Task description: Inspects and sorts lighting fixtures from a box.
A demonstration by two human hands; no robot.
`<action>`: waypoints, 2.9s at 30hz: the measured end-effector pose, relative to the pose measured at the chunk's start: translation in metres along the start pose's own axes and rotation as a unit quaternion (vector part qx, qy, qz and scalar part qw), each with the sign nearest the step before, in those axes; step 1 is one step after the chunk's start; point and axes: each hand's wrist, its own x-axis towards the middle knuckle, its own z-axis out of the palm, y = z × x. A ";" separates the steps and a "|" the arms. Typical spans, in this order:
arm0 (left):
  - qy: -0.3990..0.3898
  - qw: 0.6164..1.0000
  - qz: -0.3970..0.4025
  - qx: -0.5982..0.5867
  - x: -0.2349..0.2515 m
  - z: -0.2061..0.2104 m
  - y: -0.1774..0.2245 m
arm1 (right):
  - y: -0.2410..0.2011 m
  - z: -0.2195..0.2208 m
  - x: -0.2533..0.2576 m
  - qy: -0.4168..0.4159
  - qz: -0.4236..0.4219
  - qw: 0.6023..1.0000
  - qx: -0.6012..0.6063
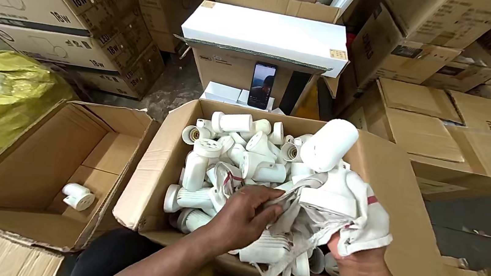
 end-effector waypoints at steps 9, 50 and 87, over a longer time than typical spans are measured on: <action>0.008 0.969 -0.011 0.246 0.002 -0.012 -0.005 | -0.001 -0.009 0.001 0.014 -0.019 1.000 -0.011; 0.020 0.971 -0.002 0.240 -0.003 -0.002 0.007 | -0.006 0.014 0.009 0.007 0.018 0.994 -0.109; 0.111 0.989 0.056 -0.079 -0.002 -0.017 0.011 | -0.001 0.005 -0.036 -0.247 0.089 0.876 -0.405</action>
